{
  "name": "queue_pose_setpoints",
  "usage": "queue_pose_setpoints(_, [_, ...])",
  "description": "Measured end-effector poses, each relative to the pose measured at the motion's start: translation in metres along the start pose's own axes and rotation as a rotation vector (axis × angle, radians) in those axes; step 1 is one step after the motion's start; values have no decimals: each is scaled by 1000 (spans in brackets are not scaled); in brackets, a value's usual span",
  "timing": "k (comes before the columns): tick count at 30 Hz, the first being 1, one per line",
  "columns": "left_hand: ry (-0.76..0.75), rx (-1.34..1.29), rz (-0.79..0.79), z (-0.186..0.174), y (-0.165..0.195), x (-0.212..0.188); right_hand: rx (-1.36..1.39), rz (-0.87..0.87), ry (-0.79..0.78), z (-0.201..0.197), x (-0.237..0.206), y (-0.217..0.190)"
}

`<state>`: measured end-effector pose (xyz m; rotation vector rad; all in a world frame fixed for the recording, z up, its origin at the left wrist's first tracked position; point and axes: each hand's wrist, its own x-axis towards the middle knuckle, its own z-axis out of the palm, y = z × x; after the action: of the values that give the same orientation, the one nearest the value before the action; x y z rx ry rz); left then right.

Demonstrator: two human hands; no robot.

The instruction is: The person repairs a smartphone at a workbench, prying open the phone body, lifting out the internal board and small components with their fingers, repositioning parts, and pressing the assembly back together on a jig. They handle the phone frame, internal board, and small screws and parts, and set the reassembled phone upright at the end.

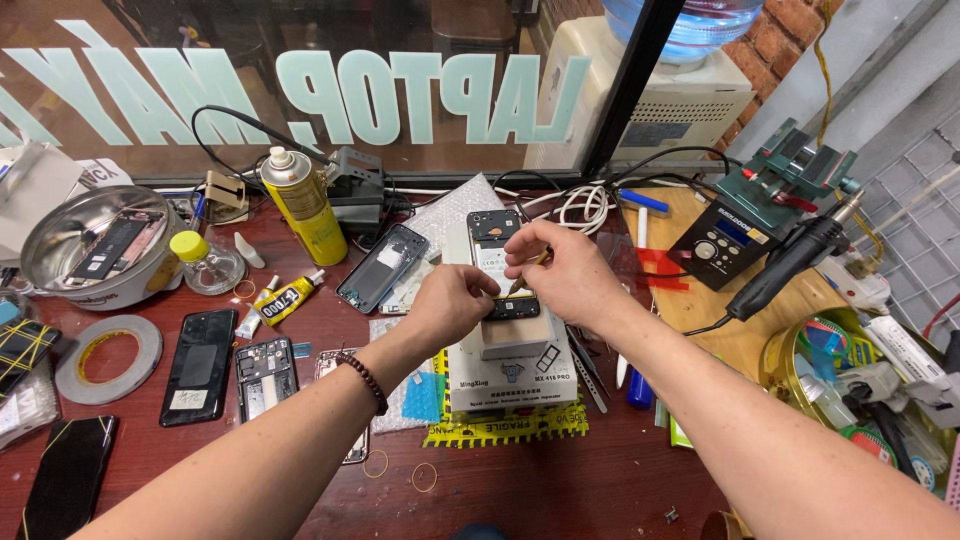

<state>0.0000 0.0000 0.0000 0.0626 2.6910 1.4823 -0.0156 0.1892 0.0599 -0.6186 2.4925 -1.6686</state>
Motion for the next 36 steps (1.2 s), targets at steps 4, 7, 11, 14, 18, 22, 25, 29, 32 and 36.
queue_pose_setpoints(4, [6, -37, 7, 2, -1, 0, -37, -33, 3, 0, 1, -1])
queue_pose_setpoints(7, [7, -24, -6, 1, 0, 0, -40, -34, 10, 0, -1, -2])
queue_pose_setpoints(11, [11, -4, 0, 1, 2, -1, -85, -59, 14, 1, -4, -7])
queue_pose_setpoints(14, [-3, -1, 0, 2, 4, 0, -134, -68, 39, 1, -9, -13])
queue_pose_setpoints(18, [2, -3, -13, 2, 4, -1, -341, -91, 118, 5, -15, -26])
queue_pose_setpoints(22, [15, 21, 10, 1, 3, 1, -506, -170, 50, 4, -18, -36])
queue_pose_setpoints(25, [11, 29, 10, 2, 4, 2, -486, -223, 28, 3, -14, -38])
queue_pose_setpoints(29, [35, 52, 58, 3, 7, 1, -433, -237, 2, 6, -12, -37])
queue_pose_setpoints(32, [44, 65, 63, 5, 11, -3, -388, -201, -12, 11, -8, -40])
queue_pose_setpoints(36, [76, 120, 141, 7, 15, -6, -550, -295, -13, 12, -8, -45])
